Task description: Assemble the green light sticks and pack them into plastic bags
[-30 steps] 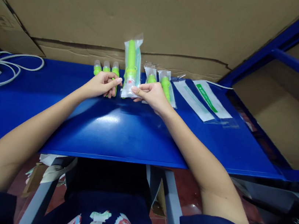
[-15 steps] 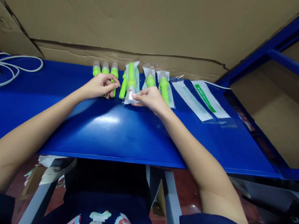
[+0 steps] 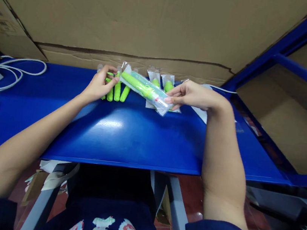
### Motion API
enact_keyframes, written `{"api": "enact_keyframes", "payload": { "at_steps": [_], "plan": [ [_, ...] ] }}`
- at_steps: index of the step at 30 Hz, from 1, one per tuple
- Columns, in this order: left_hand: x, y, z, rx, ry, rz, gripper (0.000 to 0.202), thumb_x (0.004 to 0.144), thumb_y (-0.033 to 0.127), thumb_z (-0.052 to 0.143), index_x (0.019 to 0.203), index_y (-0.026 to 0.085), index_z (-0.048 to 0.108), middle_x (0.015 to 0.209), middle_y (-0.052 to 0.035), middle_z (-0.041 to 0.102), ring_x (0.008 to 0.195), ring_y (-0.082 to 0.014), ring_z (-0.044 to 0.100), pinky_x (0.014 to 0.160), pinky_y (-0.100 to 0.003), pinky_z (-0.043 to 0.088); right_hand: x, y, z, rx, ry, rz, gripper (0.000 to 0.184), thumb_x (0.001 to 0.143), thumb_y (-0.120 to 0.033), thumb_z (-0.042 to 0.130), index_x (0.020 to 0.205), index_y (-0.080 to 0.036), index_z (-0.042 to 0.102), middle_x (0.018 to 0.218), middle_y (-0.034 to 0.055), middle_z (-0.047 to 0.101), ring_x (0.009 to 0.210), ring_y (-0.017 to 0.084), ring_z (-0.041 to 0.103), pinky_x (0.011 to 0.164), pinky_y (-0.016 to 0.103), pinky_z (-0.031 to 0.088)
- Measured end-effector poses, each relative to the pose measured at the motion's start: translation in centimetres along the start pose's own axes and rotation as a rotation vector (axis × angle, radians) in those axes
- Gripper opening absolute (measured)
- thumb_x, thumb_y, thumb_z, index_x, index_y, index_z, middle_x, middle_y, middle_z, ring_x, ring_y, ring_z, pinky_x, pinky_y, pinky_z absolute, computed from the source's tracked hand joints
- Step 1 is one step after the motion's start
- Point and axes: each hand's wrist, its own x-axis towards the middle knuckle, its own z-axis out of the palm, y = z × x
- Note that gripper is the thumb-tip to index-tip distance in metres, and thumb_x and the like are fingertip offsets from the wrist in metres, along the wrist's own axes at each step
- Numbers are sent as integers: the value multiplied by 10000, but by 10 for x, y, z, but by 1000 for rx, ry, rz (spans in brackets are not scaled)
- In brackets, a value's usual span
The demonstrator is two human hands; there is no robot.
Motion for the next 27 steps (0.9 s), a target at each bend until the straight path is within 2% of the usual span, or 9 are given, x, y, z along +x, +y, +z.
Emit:
{"api": "enact_keyframes", "payload": {
  "at_steps": [2, 3, 5, 7, 9, 13, 16, 21, 27],
  "plan": [
    [-1, 1, -3, -21, -5, 7, 444, 978, 317, 716, 1353, 180, 523, 1466, -195, 585, 1252, -273, 659, 914, -311, 573, 2, 5, -13, -12, -30, -45, 56, 810, -161, 854, 845, -192, 884, 924, 75, 832, 688, 131, 737, 663, 263, 654],
    [-1, 2, -5, -53, -37, 2, 531, 956, 348, 757, 1396, 191, 505, 1444, -186, 596, 1260, -283, 653, 900, -302, 573, 4, 5, -20, -24, -36, -69, 72, 803, -168, 860, 863, -197, 888, 941, 77, 834, 698, 132, 740, 660, 262, 652],
    [-3, 7, -10, -141, -159, -43, 606, 903, 365, 822, 1396, 185, 517, 1238, -140, 686, 1129, -259, 702, 847, -282, 574, 11, 3, -29, -74, -29, -101, 123, 813, -162, 852, 920, -209, 891, 936, 73, 834, 719, 135, 745, 658, 262, 644],
    [-4, 14, -13, -214, -310, -121, 550, 839, 340, 870, 1268, 160, 577, 952, -68, 717, 915, -219, 737, 753, -259, 567, 20, -5, -34, -142, 37, -83, 154, 845, -81, 801, 931, -180, 882, 901, 74, 829, 716, 122, 737, 652, 245, 614],
    [-7, 22, -15, -245, -446, -193, 468, 776, 312, 894, 1099, 168, 587, 783, -31, 711, 777, -213, 747, 651, -244, 540, 32, -17, -33, -169, 165, -38, 210, 874, -3, 742, 995, -129, 858, 911, 85, 824, 711, 99, 719, 673, 240, 577],
    [-14, 41, -10, -237, -689, -237, 400, 774, 429, 853, 885, 216, 534, 779, -68, 780, 738, -230, 783, 565, -248, 510, 64, -42, -18, -53, 318, -21, 380, 973, -77, 705, 1352, -77, 714, 1063, 125, 804, 736, 84, 684, 746, 279, 543],
    [-19, 46, 0, -150, -827, -250, 456, 808, 551, 793, 732, 231, 477, 784, -88, 793, 718, -217, 787, 532, -252, 479, 96, -53, 0, -96, 353, -44, 296, 975, -90, 719, 1267, -49, 737, 973, 115, 796, 691, 87, 620, 832, 325, 554],
    [-23, 40, 12, -40, -802, -249, 542, 809, 593, 784, 616, 239, 421, 679, -77, 759, 561, -170, 704, 570, -290, 478, 144, -55, 29, -178, 344, -169, 121, 907, -40, 701, 956, -124, 773, 795, 72, 771, 741, 189, 693, 921, 431, 600],
    [-26, 46, 15, 232, -722, -180, 587, 930, 659, 651, 571, 229, 475, 584, -74, 670, 542, -185, 647, 642, -335, 495, 179, -45, 45, -151, 386, -303, 101, 849, -95, 730, 798, -177, 699, 792, 57, 763, 837, 218, 727, 963, 450, 616]
  ]
}}
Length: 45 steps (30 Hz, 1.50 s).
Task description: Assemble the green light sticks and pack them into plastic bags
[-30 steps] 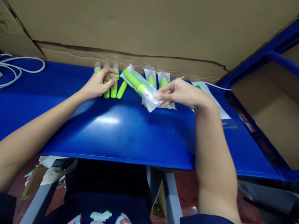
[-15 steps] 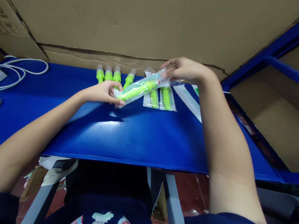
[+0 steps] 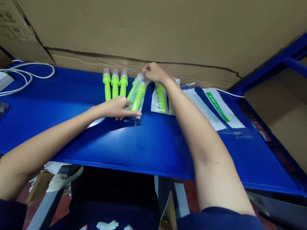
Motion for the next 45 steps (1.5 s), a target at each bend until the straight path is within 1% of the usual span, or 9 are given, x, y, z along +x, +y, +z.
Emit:
{"api": "enact_keyframes", "payload": {
  "at_steps": [4, 9, 14, 20, 23, 29, 37, 41, 45],
  "plan": [
    [2, 4, 7, 317, 149, -73, 686, 947, 788, 563, 715, 152, 674, 758, -188, 706, 816, -337, 724, 688, -375, 491, -1, 1, -1, 140, 31, 15, 164, 925, -76, 624, 817, -186, 678, 862, 62, 766, 894, 204, 755, 978, 416, 610],
    [7, 9, 19, 407, 204, -108, 803, 969, 807, 516, 917, 51, 781, 900, -278, 736, 978, -451, 735, 777, -422, 527, -34, 3, -26, 58, 113, -33, 95, 944, -145, 645, 910, -177, 728, 850, 86, 757, 878, 242, 763, 1003, 491, 592],
    [1, 22, 19, 434, 290, -172, 778, 988, 790, 490, 967, 64, 768, 911, -247, 738, 948, -410, 735, 771, -401, 530, -95, 14, -55, 85, 172, -39, 110, 949, -218, 654, 930, -198, 761, 986, 95, 787, 849, 229, 762, 957, 476, 613],
    [-2, 22, 3, 424, 113, -166, 505, 1035, 549, 502, 789, 165, 719, 662, -109, 622, 770, -297, 689, 657, -341, 480, -148, 39, -78, 144, 218, 33, 153, 951, -299, 651, 973, -208, 772, 1002, 110, 794, 839, 242, 759, 894, 502, 633],
    [6, 21, 7, 385, 94, -176, 531, 1062, 539, 450, 819, 164, 737, 651, -107, 630, 755, -285, 693, 660, -341, 487, -155, 52, -81, 173, 213, 54, 175, 940, -358, 669, 967, -218, 770, 992, 109, 792, 843, 241, 753, 880, 489, 639],
    [17, 34, 21, 474, 270, -199, 451, 1041, 462, 595, 1012, 58, 794, 1010, -265, 752, 1043, -441, 729, 837, -459, 542, -157, 64, -77, 147, 195, 31, 152, 915, -326, 652, 958, -228, 761, 922, 97, 786, 803, 238, 745, 856, 476, 626],
    [26, 27, 23, 393, 423, -132, 527, 987, 595, 638, 849, 97, 745, 887, -194, 724, 1014, -428, 718, 888, -472, 541, -164, 61, -89, -52, 294, 63, 214, 895, -122, 587, 972, -203, 769, 879, 80, 788, 739, 225, 746, 890, 458, 605],
    [24, 23, 8, 341, 487, -177, 512, 1011, 568, 600, 873, 92, 724, 872, -172, 707, 1072, -437, 715, 982, -545, 526, -167, 64, -105, -177, 372, 188, 259, 916, -53, 560, 984, -147, 792, 1038, 171, 814, 940, 255, 773, 969, 405, 574],
    [20, 21, -8, 442, 460, -285, 363, 1040, 397, 523, 1144, 107, 713, 1023, -179, 750, 1107, -416, 728, 978, -532, 549, -172, 74, -120, -426, 440, 355, 300, 991, -133, 561, 1148, -43, 799, 1234, 238, 776, 1193, 279, 722, 1074, 372, 488]
  ]
}}
